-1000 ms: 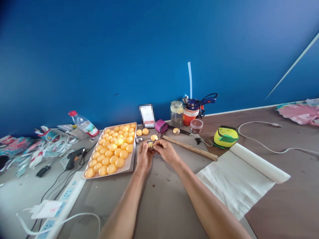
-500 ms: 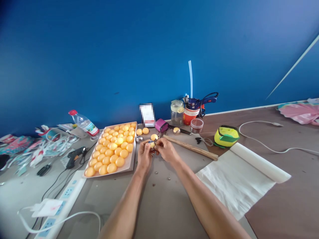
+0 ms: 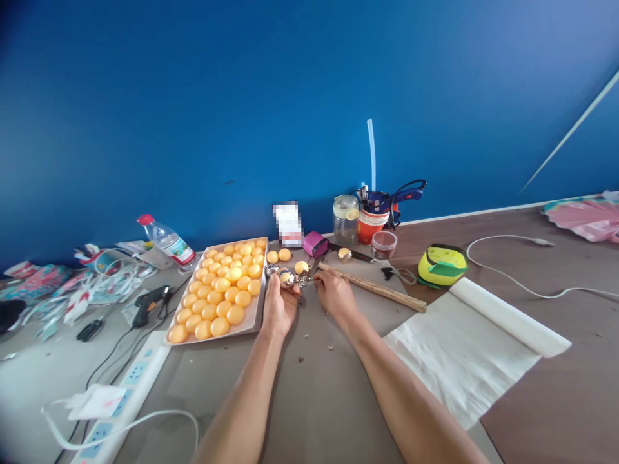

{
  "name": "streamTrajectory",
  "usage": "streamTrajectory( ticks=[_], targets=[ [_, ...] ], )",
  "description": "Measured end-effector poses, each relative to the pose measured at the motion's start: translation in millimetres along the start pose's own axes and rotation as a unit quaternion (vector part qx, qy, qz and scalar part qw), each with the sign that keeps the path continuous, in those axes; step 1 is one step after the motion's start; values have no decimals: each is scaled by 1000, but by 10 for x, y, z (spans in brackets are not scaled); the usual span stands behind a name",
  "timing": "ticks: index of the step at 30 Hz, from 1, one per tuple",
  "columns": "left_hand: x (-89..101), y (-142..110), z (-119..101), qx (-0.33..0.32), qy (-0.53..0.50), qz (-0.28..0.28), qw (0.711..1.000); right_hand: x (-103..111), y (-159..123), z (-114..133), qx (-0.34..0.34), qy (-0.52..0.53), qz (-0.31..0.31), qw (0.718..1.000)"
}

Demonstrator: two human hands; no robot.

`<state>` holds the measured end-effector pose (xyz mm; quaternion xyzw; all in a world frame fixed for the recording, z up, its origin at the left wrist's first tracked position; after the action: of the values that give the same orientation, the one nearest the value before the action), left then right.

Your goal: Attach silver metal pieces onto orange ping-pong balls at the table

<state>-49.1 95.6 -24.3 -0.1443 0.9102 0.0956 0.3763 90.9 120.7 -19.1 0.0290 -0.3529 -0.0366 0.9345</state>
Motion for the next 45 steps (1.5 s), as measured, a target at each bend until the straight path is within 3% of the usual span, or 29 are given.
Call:
streamTrajectory(
  ticks=[3,7,24,30,33,36,40,43,45],
  targets=[
    [-5,2,21,34,-43,-6,998,-80,-46,15,7,-146,10,989],
    [-14,-2,40,62,-72,-16,995,-154,-77,80,12,-221,29,975],
    [-28,13,-6,38,-72,-4,997,-157,-20,89,29,-187,10,982],
    [-14,4,-14,38,-55,-14,998,33,-14,86,50,28,-51,997],
    [-24,-9,-17,40,-47,-7,998,7,13,35,8,161,6,987],
    [-45,-19,-17,40,-43,9,998,-62,37,-47,-62,284,67,955],
    [-47,-23,-6,41,-38,15,998,-120,39,-94,-116,430,114,888],
    [-66,-23,-5,39,-34,24,998,-164,18,-68,-139,489,150,848],
    [-79,-25,-11,36,-28,27,999,-170,1,-21,-139,505,167,836]
  ],
)
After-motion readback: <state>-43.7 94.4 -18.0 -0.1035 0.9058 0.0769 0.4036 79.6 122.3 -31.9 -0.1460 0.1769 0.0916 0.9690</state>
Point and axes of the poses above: each hand's wrist, its own y-axis towards the middle knuckle, its own x-axis out of the back of the hand, z = x × y, the point moved 8 cm from there along y, towards the middle knuckle, and after that the axes turned 12 degrees about -x, right-handed, at the moved point
